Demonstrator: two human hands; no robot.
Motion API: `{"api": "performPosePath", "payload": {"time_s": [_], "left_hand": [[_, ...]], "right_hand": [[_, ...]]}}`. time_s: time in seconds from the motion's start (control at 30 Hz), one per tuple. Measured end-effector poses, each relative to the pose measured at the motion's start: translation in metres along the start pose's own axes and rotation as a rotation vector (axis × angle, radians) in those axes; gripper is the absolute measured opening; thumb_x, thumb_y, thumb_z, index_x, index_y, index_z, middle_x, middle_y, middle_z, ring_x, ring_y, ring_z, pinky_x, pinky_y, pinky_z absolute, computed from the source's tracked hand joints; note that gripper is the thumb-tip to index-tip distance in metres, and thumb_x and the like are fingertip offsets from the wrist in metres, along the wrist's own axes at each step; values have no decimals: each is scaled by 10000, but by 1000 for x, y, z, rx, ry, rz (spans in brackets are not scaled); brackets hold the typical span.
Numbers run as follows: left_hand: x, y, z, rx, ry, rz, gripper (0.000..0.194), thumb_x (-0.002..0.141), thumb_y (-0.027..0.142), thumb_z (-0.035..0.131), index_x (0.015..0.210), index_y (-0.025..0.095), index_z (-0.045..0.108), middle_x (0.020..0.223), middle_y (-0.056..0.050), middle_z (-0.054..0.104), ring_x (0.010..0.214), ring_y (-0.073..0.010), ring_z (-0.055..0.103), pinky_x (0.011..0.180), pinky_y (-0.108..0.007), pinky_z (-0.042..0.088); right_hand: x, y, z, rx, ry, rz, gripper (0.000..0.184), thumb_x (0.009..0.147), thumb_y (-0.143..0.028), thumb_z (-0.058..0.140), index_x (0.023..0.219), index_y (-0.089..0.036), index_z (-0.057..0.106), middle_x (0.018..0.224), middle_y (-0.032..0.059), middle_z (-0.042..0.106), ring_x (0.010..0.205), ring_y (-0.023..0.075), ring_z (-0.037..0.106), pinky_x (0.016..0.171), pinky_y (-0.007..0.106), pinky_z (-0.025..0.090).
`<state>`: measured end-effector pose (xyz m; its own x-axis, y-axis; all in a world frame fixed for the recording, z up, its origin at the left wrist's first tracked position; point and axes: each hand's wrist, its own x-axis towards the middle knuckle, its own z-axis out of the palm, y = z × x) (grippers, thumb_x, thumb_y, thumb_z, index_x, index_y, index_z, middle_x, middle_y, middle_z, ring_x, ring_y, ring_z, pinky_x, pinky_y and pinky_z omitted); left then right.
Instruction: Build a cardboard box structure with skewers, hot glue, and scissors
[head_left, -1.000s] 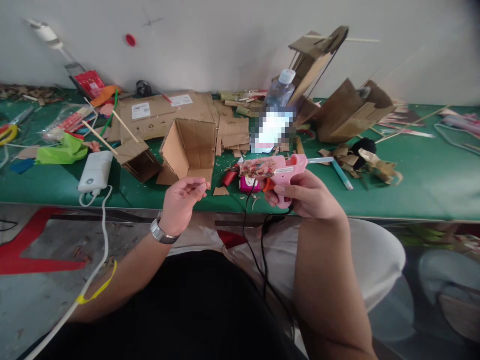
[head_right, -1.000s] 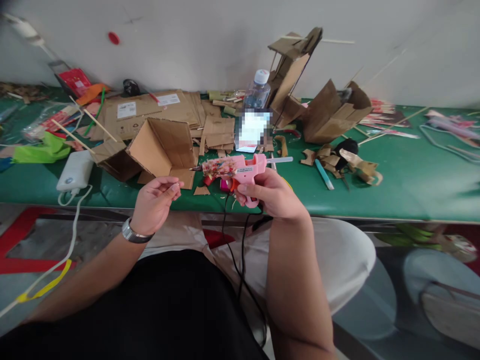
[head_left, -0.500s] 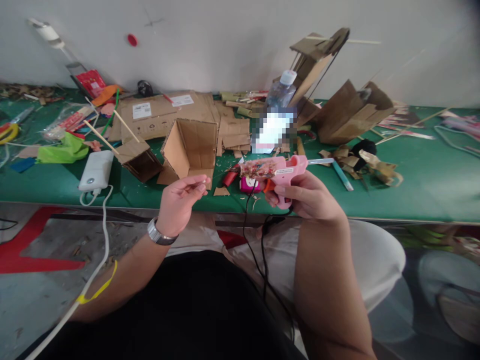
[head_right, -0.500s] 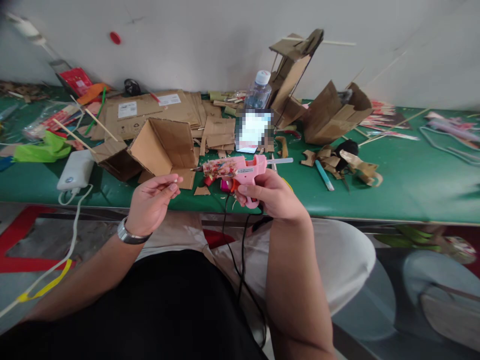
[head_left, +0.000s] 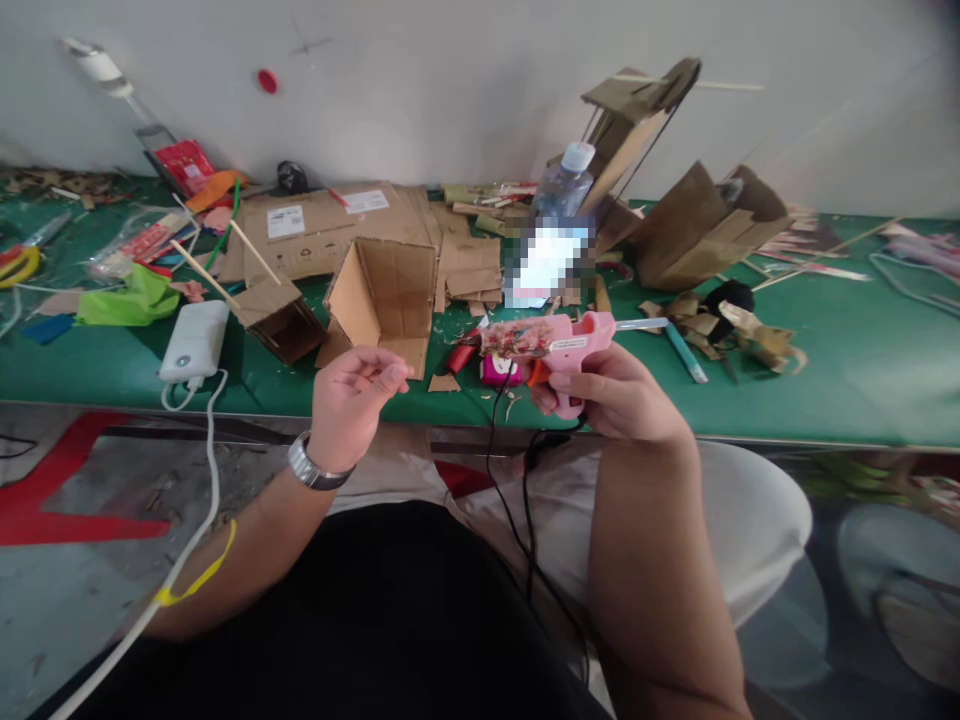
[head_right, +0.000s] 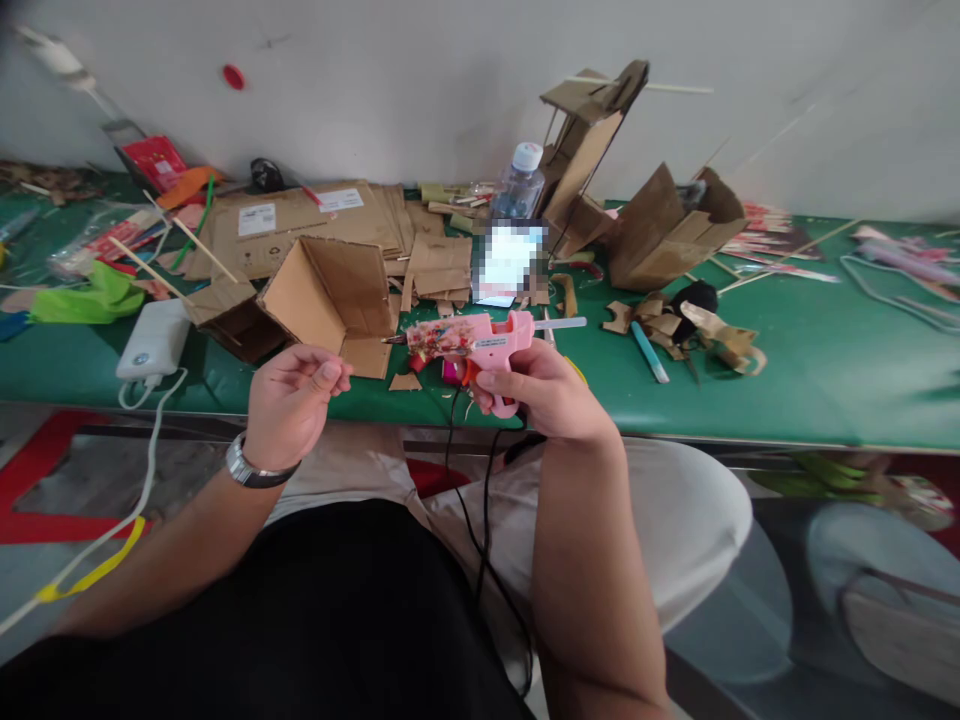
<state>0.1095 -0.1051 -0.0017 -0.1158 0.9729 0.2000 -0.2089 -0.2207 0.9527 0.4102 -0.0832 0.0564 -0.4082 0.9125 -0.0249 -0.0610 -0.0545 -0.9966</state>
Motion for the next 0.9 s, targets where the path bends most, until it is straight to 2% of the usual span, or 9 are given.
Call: {"api": "performPosePath", "payload": {"time_s": [0.17, 0.37, 0.6, 0.7, 0.9], "left_hand": [[4, -4, 0, 22, 14, 37, 313, 807, 460, 940, 851, 213, 753, 763, -13, 729, 683, -108, 644, 615, -233, 504], [3, -1, 5, -15, 41, -29, 276, 802, 419, 950, 956, 234, 816, 927, -50, 819, 772, -121, 712, 713, -254, 589], [1, 8, 9, -49, 21, -51, 321, 836, 393, 929, 1094, 247, 803, 1013, -65, 854, 788, -135, 764, 681, -253, 609], [0, 11, 10, -61, 9, -46, 286, 849, 386, 919, 1069, 244, 805, 1027, -66, 858, 731, -114, 743, 649, -239, 590], [-2, 9, 9, -50, -10, -49, 250, 857, 398, 909, 1020, 230, 822, 989, -75, 856, 697, -118, 723, 621, -250, 565]], "right_hand": [[1, 2, 1, 16, 2, 6, 392, 790, -480, 921, 722, -166, 697, 607, 18, 633, 526, 136, 551, 462, 264, 368], [2, 1, 6, 21, -27, 0, 372, 810, -459, 902, 700, -172, 692, 605, 14, 629, 530, 131, 557, 461, 256, 378], [2, 1, 8, 2, -25, 64, 361, 814, -486, 890, 850, -152, 757, 630, 30, 675, 496, 120, 533, 425, 249, 340], [3, 0, 8, -9, -35, 64, 359, 817, -481, 891, 821, -154, 743, 634, 31, 675, 498, 116, 530, 415, 247, 320], [1, -1, 5, 1, -8, 20, 370, 800, -468, 905, 740, -172, 691, 618, 22, 647, 525, 137, 554, 453, 265, 377]]}}
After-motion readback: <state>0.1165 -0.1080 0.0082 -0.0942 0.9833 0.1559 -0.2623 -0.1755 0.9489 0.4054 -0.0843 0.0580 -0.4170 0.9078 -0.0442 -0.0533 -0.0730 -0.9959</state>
